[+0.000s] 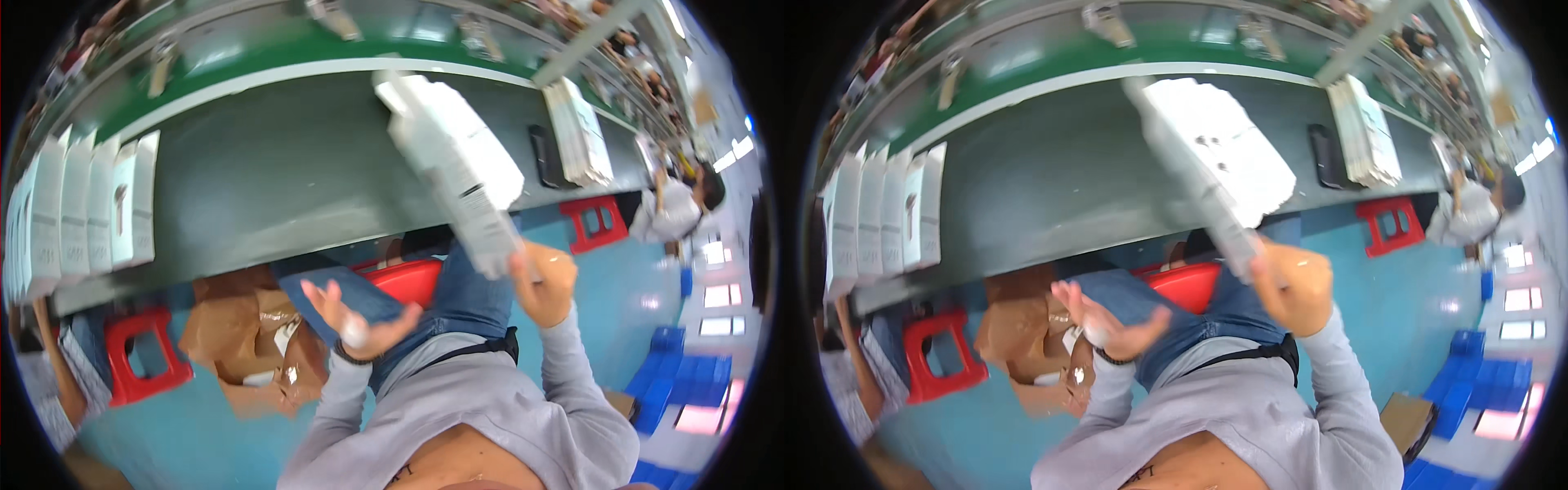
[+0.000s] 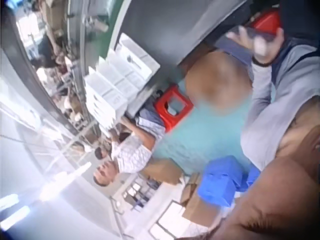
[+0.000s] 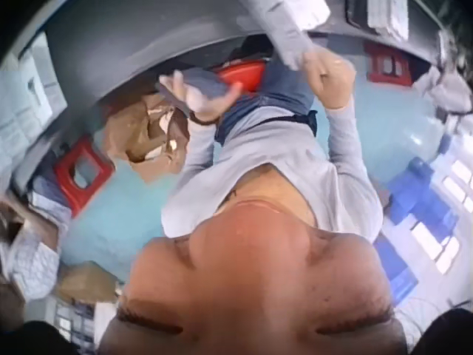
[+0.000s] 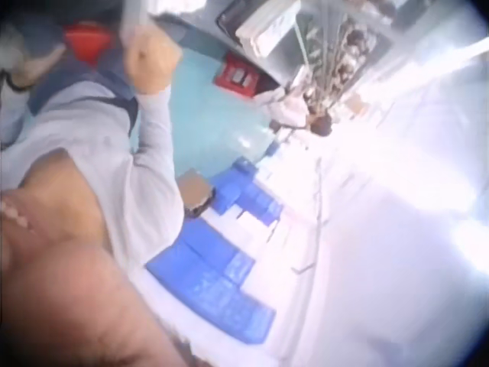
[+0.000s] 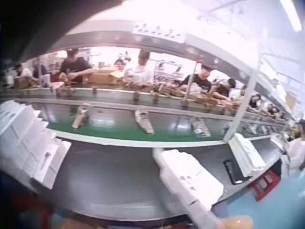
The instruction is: Folding and assembling earphone packaging boxes at a factory assembly line.
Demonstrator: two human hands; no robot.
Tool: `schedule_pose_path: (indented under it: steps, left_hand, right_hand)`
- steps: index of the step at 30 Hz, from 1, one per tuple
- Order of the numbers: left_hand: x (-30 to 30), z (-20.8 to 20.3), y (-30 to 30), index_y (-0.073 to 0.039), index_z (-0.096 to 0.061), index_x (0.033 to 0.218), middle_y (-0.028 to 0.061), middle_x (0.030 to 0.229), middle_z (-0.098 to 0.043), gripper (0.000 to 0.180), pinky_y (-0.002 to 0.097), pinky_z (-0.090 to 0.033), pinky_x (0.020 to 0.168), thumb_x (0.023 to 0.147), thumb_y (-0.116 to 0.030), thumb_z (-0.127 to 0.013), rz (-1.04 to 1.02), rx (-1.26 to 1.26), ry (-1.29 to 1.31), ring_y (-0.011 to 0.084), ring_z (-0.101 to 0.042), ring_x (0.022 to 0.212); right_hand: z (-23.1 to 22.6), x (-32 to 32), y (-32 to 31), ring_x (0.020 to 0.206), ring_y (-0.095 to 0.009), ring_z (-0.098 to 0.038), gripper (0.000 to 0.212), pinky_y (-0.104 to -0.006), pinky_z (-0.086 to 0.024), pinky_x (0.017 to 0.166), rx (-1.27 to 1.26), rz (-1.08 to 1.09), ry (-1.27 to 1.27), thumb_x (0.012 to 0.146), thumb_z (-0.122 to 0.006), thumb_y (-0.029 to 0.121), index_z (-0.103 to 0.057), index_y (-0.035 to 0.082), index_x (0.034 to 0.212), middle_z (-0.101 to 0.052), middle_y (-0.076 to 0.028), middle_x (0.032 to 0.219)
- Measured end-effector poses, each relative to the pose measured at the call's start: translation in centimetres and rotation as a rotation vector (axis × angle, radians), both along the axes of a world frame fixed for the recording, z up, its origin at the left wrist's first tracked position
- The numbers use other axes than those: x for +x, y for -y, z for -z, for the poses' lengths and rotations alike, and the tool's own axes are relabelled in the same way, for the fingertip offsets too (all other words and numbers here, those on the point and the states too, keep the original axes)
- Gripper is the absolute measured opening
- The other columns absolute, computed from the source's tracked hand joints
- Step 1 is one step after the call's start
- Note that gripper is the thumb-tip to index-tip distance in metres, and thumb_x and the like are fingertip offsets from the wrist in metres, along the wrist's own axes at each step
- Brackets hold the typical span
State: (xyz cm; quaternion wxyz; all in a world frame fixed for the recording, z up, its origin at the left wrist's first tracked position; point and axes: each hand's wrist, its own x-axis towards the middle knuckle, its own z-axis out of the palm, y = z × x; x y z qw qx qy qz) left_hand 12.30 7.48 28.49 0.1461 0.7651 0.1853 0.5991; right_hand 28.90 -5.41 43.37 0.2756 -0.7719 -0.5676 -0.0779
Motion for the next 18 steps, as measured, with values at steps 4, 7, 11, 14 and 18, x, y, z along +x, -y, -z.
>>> schedule_pose_path:
  steps: [4,7,11,14,18]
  left_hand:
    - [-2.0,-0.9,2.7,-0.037,-0.013,0.140,0.0213,0.145,-0.009,0.102,0.0704,0.006,0.095,0.060,-0.055,-0.074,0.294,0.030,-0.345,0.0448,0.004,0.134]
    - [-3.0,-3.7,1.9,-0.030,-0.036,0.129,0.0231,0.139,-0.022,0.089,0.0744,-0.010,0.089,0.052,-0.050,-0.077,0.598,-0.038,-0.693,0.0471,-0.016,0.130]
    - [-2.2,-4.1,2.3,-0.018,-0.037,0.127,0.0254,0.134,-0.027,0.096,0.0662,-0.023,0.090,0.045,-0.041,-0.081,0.736,-0.054,-0.791,0.0461,-0.034,0.117]
    - [-1.1,-4.0,2.4,-0.011,-0.040,0.124,0.0269,0.129,-0.032,0.095,0.0587,-0.028,0.090,0.043,-0.038,-0.081,0.728,-0.155,-0.645,0.0449,-0.039,0.110]
    - [-0.9,-3.8,3.9,-0.001,-0.044,0.120,0.0224,0.121,-0.045,0.096,0.0500,-0.034,0.088,0.040,-0.036,-0.083,0.615,-0.182,-0.645,0.0395,-0.045,0.105]
  right_hand:
    - [1.5,-2.1,1.2,0.058,-0.026,-0.061,0.016,-0.0312,-0.046,0.053,-0.254,-0.350,-0.679,0.084,-0.057,0.012,-0.064,-0.002,0.087,-0.062,-0.014,0.068]
    - [3.8,-2.6,1.6,0.061,-0.013,-0.056,0.024,-0.0284,-0.045,0.057,-0.284,-0.358,-1.013,0.091,-0.050,0.018,-0.062,-0.002,0.086,-0.061,-0.007,0.067]
    - [6.3,-1.5,2.6,0.057,-0.012,-0.049,0.029,-0.0295,-0.041,0.055,-0.268,-0.338,-1.138,0.092,-0.048,0.023,-0.058,-0.003,0.086,-0.056,-0.007,0.063]
    - [6.8,-0.7,3.1,0.057,-0.019,-0.055,0.031,-0.0323,-0.043,0.056,-0.275,-0.381,-0.931,0.092,-0.046,0.024,-0.058,-0.003,0.086,-0.058,-0.012,0.065]
    - [7.5,0.8,3.2,0.054,-0.023,-0.059,0.028,-0.0341,-0.047,0.055,-0.342,-0.380,-0.547,0.092,-0.046,0.025,-0.059,0.001,0.097,-0.061,-0.012,0.067]
